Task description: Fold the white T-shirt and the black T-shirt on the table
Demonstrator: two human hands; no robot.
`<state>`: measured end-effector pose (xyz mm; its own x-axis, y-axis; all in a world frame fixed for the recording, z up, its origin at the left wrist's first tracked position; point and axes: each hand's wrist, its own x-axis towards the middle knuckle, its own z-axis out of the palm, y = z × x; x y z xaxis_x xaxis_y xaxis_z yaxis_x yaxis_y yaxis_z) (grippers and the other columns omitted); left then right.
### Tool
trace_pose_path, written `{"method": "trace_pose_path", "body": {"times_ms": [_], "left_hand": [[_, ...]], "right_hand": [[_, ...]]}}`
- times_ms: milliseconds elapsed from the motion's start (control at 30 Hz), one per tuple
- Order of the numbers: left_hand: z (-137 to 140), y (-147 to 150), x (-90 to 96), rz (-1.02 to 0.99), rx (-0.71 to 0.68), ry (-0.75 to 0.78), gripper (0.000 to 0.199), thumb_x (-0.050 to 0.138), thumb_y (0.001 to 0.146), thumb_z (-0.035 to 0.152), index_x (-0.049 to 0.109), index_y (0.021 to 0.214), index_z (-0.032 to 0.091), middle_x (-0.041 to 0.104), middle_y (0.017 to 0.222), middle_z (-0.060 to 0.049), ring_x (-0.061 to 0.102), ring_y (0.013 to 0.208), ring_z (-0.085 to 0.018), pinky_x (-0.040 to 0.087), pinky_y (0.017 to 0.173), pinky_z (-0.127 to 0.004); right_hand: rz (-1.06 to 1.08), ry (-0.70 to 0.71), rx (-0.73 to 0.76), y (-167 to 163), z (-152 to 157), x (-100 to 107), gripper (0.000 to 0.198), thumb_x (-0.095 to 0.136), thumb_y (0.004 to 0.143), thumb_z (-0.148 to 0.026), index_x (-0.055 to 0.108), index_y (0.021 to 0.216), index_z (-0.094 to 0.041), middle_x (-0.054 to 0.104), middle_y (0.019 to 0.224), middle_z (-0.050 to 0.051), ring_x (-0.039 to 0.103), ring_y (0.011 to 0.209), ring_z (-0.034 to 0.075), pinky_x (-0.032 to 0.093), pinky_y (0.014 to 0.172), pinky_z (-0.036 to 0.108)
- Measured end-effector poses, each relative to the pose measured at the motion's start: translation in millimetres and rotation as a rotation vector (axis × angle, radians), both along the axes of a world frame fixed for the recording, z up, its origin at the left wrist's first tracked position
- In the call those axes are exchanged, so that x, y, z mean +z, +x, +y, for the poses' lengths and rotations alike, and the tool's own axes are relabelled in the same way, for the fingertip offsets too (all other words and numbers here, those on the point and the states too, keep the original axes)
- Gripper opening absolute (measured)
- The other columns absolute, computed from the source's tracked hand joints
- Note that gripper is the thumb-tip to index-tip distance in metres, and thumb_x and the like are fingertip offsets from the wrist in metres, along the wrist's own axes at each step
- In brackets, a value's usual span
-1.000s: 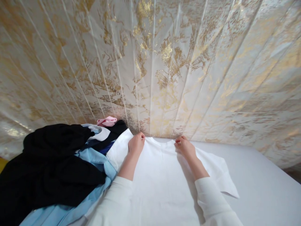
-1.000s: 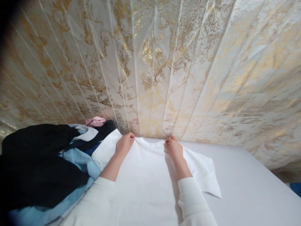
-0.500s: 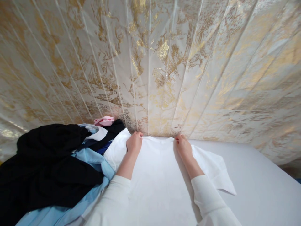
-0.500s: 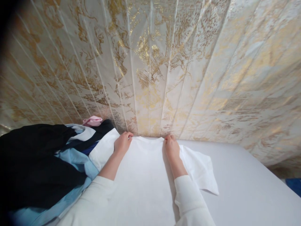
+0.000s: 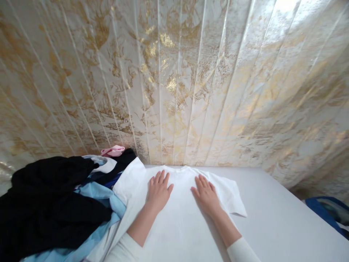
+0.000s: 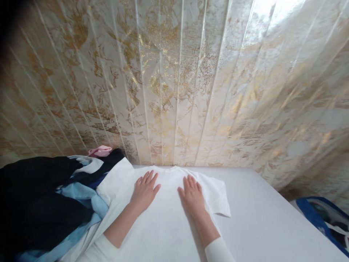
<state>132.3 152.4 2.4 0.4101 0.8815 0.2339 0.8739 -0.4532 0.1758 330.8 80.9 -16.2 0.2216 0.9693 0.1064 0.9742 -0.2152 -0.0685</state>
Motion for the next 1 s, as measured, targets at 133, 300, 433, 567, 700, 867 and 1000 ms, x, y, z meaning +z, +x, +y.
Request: {"method": "trace_pose_path", "body": {"times_ms": [133, 300, 433, 567, 700, 867, 1000], "left_hand": [[4, -11, -15.0, -0.007, -0.016, 0.058, 0.042, 0.044, 0.097, 0.036, 0.045, 0.137, 0.023, 0.039, 0.150, -0.009, 0.032, 0.139, -0.025, 0.027, 0.110, -0.044], [7, -32, -14.6, -0.014, -0.014, 0.107, 0.039, 0.042, 0.097, 0.027, 0.049, 0.134, 0.021, 0.045, 0.146, -0.009, 0.037, 0.136, -0.020, 0.034, 0.107, -0.037], [10, -70, -15.1, 0.008, 0.003, 0.115, 0.038, 0.045, 0.095, 0.026, 0.053, 0.131, 0.017, 0.047, 0.143, -0.013, 0.039, 0.135, -0.024, 0.033, 0.109, -0.039], [20, -90, -9.4, 0.033, 0.035, 0.083, 0.038, 0.043, 0.095, 0.027, 0.053, 0.130, 0.016, 0.050, 0.141, -0.014, 0.045, 0.131, -0.025, 0.037, 0.106, -0.042], [6, -87, 2.3, 0.038, 0.013, 0.090, 0.042, 0.045, 0.092, 0.021, 0.049, 0.133, 0.014, 0.044, 0.145, -0.016, 0.039, 0.135, -0.025, 0.035, 0.107, -0.042], [-57, -83, 0.7, 0.034, -0.122, 0.111, 0.048, 0.042, 0.094, 0.024, 0.040, 0.141, 0.019, 0.033, 0.152, -0.009, 0.031, 0.140, -0.021, 0.033, 0.109, -0.039], [-87, -86, -14.8, 0.017, -0.178, 0.084, 0.051, 0.044, 0.095, 0.033, 0.037, 0.143, 0.018, 0.032, 0.152, -0.012, 0.029, 0.141, -0.025, 0.032, 0.110, -0.043]], "right_hand": [[-0.058, -0.003, -0.203, 48, 3, -2, 0.058, 0.029, 0.098, -0.041, 0.034, 0.147, -0.010, 0.030, 0.154, 0.013, 0.025, 0.142, 0.026, 0.021, 0.112, 0.042], [-0.064, 0.013, -0.204, 50, 5, -6, 0.059, 0.030, 0.097, -0.042, 0.036, 0.146, -0.010, 0.031, 0.154, 0.013, 0.026, 0.142, 0.026, 0.020, 0.112, 0.041], [-0.047, 0.025, -0.205, 50, 6, -10, 0.060, 0.029, 0.097, -0.044, 0.036, 0.146, -0.011, 0.030, 0.154, 0.013, 0.026, 0.142, 0.026, 0.021, 0.112, 0.042], [-0.034, 0.036, -0.198, 53, 5, -10, 0.060, 0.031, 0.096, -0.043, 0.036, 0.145, -0.009, 0.030, 0.154, 0.014, 0.026, 0.142, 0.027, 0.021, 0.112, 0.044], [-0.035, 0.073, -0.189, 51, 4, -3, 0.058, 0.034, 0.096, -0.039, 0.038, 0.143, -0.005, 0.034, 0.151, 0.018, 0.029, 0.141, 0.028, 0.024, 0.111, 0.044], [-0.045, 0.203, 0.095, -6, -20, -1, 0.052, 0.040, 0.095, -0.032, 0.040, 0.143, -0.011, 0.036, 0.150, 0.016, 0.029, 0.141, 0.025, 0.024, 0.112, 0.043], [0.015, 0.146, 0.456, -66, -59, -10, 0.058, 0.037, 0.096, -0.044, 0.035, 0.147, -0.017, 0.027, 0.155, 0.008, 0.025, 0.143, 0.023, 0.027, 0.113, 0.040]]}}
